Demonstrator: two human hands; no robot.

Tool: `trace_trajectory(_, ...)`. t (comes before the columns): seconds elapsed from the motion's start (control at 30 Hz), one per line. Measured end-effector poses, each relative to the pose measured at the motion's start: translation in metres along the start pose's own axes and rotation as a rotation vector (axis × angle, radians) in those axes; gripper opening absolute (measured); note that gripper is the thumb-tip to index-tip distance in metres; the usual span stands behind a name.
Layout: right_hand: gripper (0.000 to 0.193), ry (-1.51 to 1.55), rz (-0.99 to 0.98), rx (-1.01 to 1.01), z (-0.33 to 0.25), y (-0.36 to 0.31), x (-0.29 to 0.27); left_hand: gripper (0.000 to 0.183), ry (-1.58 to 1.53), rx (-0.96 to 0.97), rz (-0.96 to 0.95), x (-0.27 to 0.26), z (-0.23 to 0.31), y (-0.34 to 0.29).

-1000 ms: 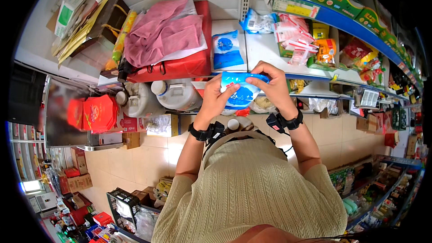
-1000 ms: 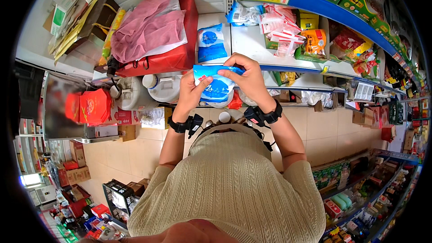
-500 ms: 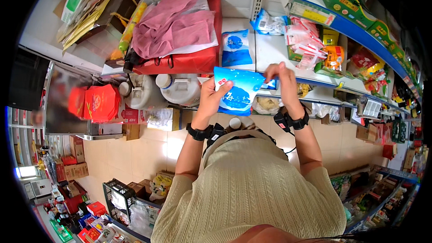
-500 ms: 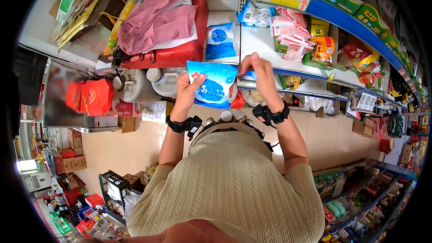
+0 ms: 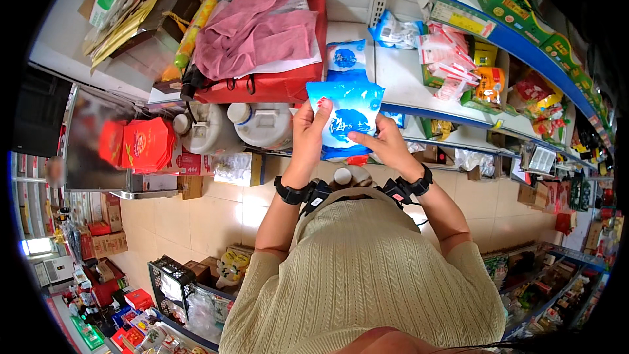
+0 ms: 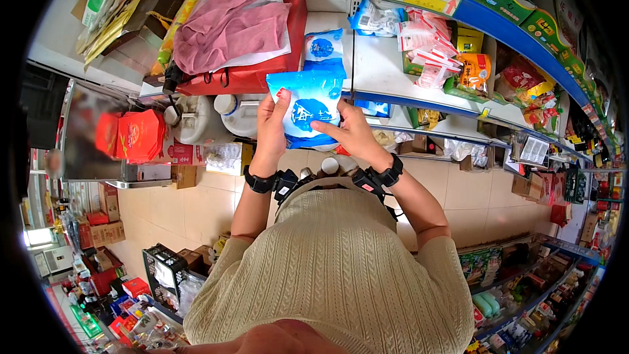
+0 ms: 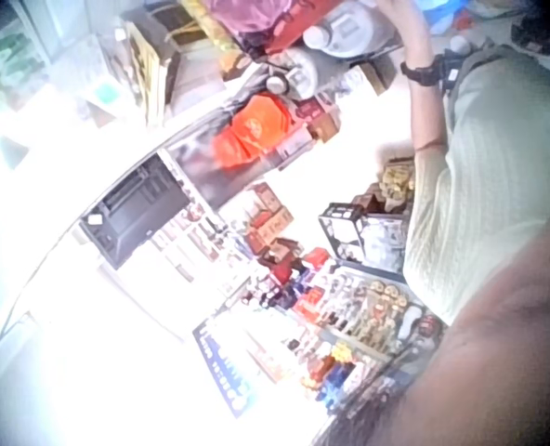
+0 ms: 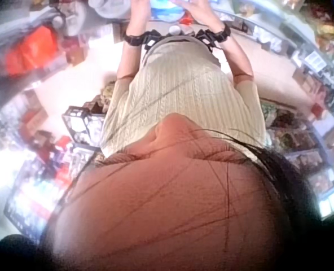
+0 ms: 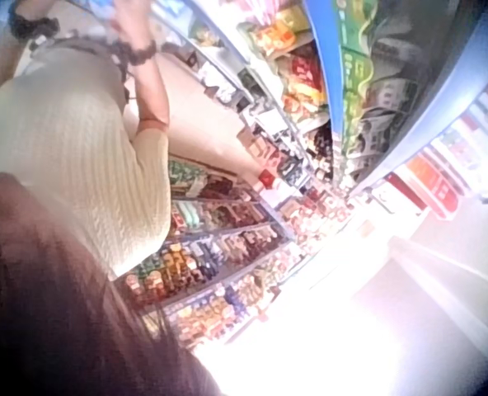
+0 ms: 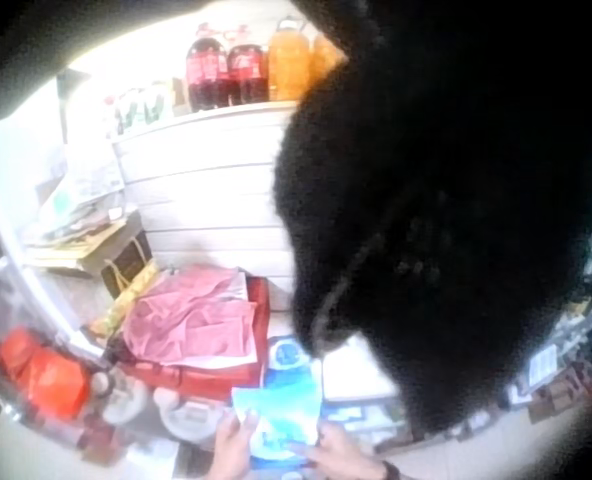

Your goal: Restock and organize packages of wet wipes on a convenience store shelf.

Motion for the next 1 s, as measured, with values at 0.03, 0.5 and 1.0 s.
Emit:
trace_trajectory(0.03, 0.042, 0.013, 0.002, 0.011, 0.002, -0.001, 0.0, 0.026, 0.042, -0.017, -0.026, -0.001, 0.0, 0.0)
trace_trajectory(0.5, 0.049, 0.07, 0.254, 0.024, 0.031, 0.004, -0.018, 0.047, 0.497, -0.19, -0.422, -0.005, -0.009, -0.01)
trace_trajectory(1.0, 0.048, 0.126, -0.239, 0.344, 0.005, -0.007, -0.026, 0.027, 0.364, -0.034, -0.213, -0.008, -0.015, -0.006)
Point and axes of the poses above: each hand's wrist, its own y-axis towards the middle knuckle, its own x-axis out of the palm, z = x × y, the point moved 1 cm from there along y, towards the middle knuckle, and after that the axes turned 1 degree about x, right-handed, at the moved point
